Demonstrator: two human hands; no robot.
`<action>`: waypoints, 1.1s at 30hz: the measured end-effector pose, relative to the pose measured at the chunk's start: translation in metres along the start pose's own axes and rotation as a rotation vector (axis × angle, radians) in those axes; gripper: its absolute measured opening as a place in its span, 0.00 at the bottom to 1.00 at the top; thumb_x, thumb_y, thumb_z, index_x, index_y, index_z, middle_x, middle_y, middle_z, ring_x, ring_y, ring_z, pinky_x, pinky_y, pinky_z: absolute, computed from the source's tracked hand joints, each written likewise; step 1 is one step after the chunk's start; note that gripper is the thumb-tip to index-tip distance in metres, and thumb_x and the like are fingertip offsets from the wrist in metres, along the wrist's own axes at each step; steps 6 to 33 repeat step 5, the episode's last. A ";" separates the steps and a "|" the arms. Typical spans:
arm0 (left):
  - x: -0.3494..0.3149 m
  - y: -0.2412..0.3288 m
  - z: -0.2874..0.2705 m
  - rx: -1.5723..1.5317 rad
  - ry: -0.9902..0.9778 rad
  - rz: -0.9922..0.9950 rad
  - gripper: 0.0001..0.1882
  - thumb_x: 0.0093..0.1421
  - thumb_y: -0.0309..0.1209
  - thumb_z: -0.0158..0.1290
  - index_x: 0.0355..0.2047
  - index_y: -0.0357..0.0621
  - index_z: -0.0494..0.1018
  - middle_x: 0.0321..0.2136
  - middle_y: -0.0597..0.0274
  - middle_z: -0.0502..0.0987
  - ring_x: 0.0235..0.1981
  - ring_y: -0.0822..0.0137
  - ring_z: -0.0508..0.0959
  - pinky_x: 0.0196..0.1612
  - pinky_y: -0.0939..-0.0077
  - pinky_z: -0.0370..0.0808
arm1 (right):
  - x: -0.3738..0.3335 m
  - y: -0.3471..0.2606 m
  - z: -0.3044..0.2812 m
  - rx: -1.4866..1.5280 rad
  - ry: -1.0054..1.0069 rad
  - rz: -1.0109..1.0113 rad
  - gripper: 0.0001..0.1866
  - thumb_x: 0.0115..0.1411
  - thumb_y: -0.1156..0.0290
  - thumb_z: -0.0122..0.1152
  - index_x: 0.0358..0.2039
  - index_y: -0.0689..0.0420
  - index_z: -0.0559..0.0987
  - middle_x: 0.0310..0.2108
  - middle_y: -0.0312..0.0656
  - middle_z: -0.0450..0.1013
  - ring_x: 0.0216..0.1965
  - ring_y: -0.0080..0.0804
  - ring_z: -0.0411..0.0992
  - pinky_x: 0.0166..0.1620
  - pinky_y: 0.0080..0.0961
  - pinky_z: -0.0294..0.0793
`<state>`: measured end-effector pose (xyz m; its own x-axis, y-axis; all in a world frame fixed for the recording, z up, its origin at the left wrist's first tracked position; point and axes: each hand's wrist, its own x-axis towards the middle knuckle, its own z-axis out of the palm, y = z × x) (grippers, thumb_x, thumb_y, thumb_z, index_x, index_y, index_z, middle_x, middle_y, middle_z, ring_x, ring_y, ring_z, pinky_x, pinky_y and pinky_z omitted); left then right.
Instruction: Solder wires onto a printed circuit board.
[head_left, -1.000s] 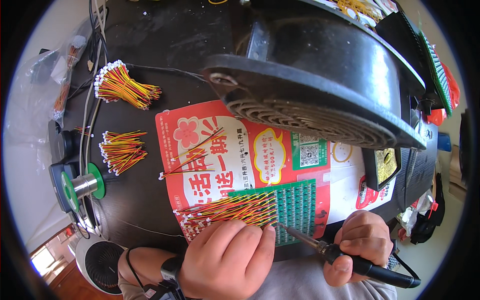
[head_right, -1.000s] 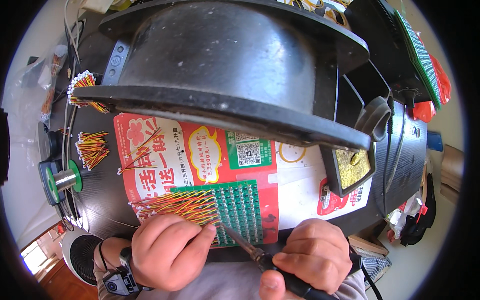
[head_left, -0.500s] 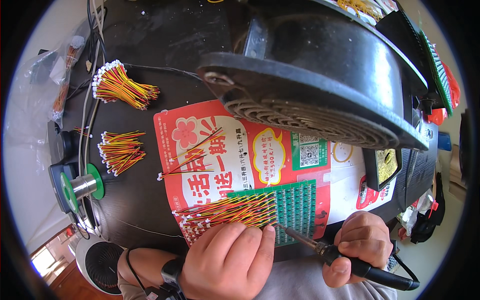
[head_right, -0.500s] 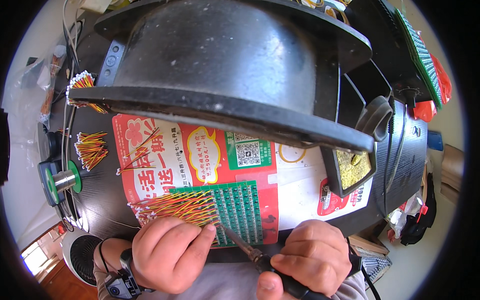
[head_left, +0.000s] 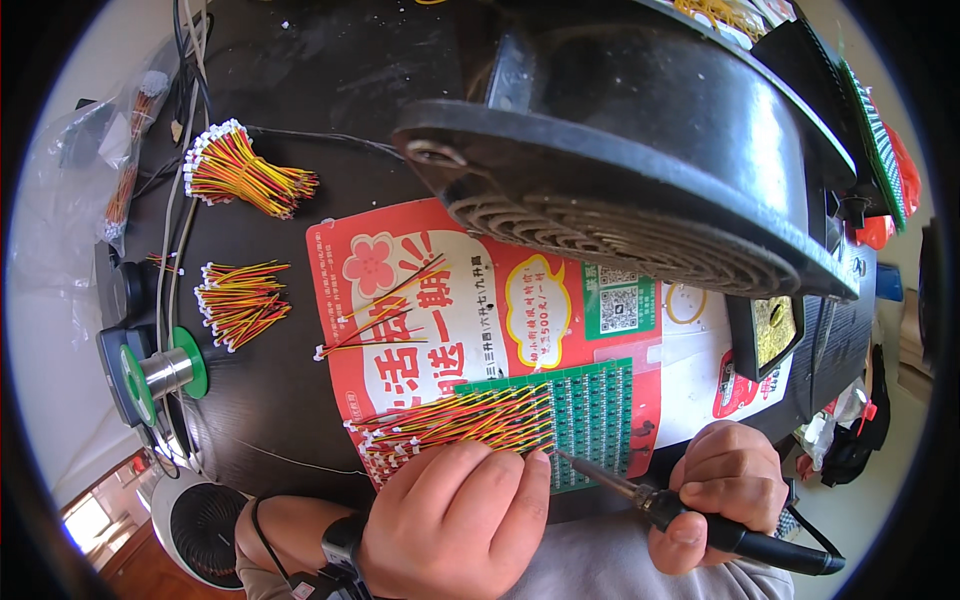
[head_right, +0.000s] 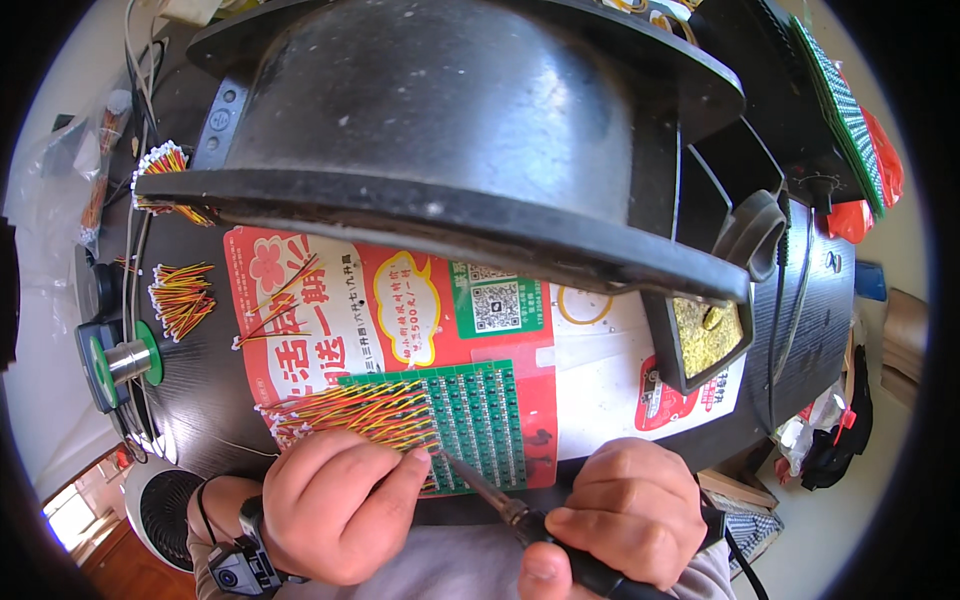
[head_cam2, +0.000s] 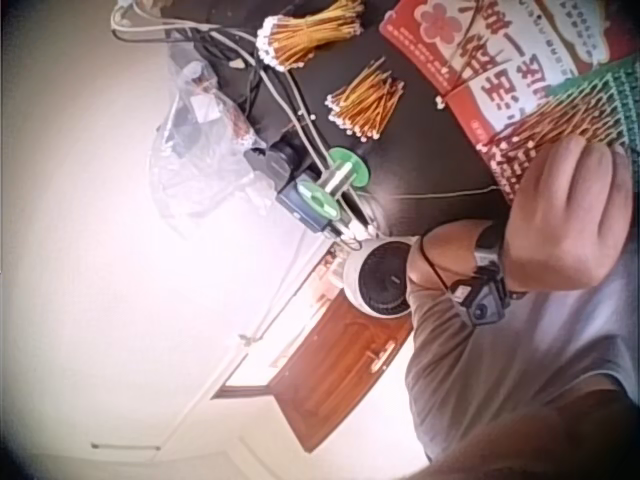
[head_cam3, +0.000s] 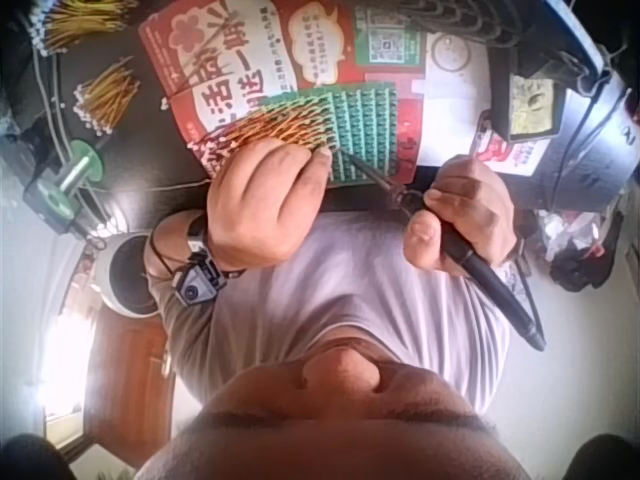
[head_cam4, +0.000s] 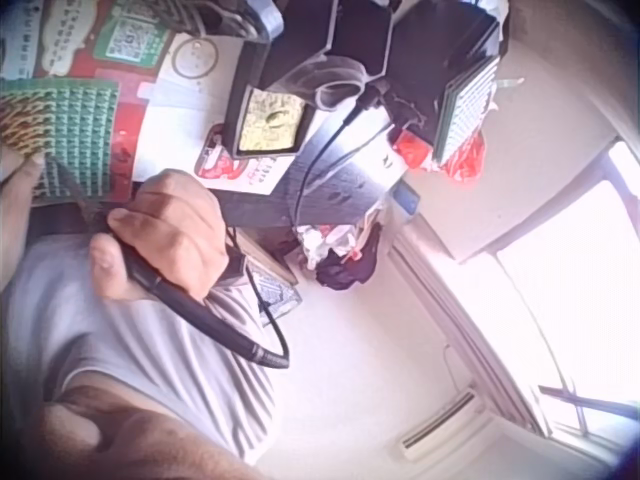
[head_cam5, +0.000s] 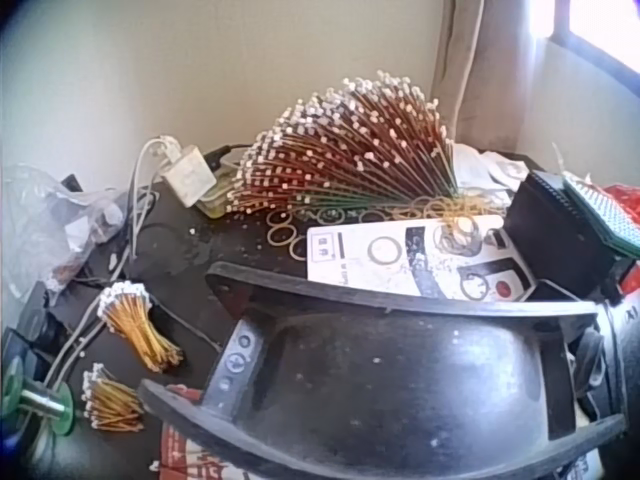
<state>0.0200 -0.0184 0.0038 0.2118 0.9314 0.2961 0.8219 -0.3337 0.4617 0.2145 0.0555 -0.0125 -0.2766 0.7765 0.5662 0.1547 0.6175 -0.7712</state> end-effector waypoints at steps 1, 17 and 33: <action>-0.001 0.000 0.000 0.007 -0.005 -0.005 0.11 0.42 0.22 0.60 0.30 0.35 0.79 0.24 0.60 0.74 0.22 0.63 0.75 0.24 0.73 0.74 | 0.000 0.001 0.000 0.015 -0.021 -0.002 0.13 0.52 0.64 0.62 0.23 0.59 0.70 0.11 0.33 0.61 0.10 0.21 0.61 0.12 0.16 0.60; 0.002 -0.001 -0.002 -0.004 -0.028 0.003 0.12 0.42 0.22 0.60 0.30 0.35 0.80 0.24 0.60 0.74 0.22 0.63 0.75 0.25 0.72 0.74 | 0.001 -0.001 -0.008 0.024 -0.083 0.023 0.13 0.52 0.64 0.62 0.23 0.59 0.70 0.11 0.33 0.62 0.10 0.21 0.62 0.12 0.16 0.60; 0.002 -0.001 -0.002 -0.004 -0.028 0.003 0.12 0.42 0.22 0.60 0.30 0.35 0.80 0.24 0.60 0.74 0.22 0.63 0.75 0.25 0.72 0.74 | 0.001 -0.001 -0.008 0.024 -0.083 0.023 0.13 0.52 0.64 0.62 0.23 0.59 0.70 0.11 0.33 0.62 0.10 0.21 0.62 0.12 0.16 0.60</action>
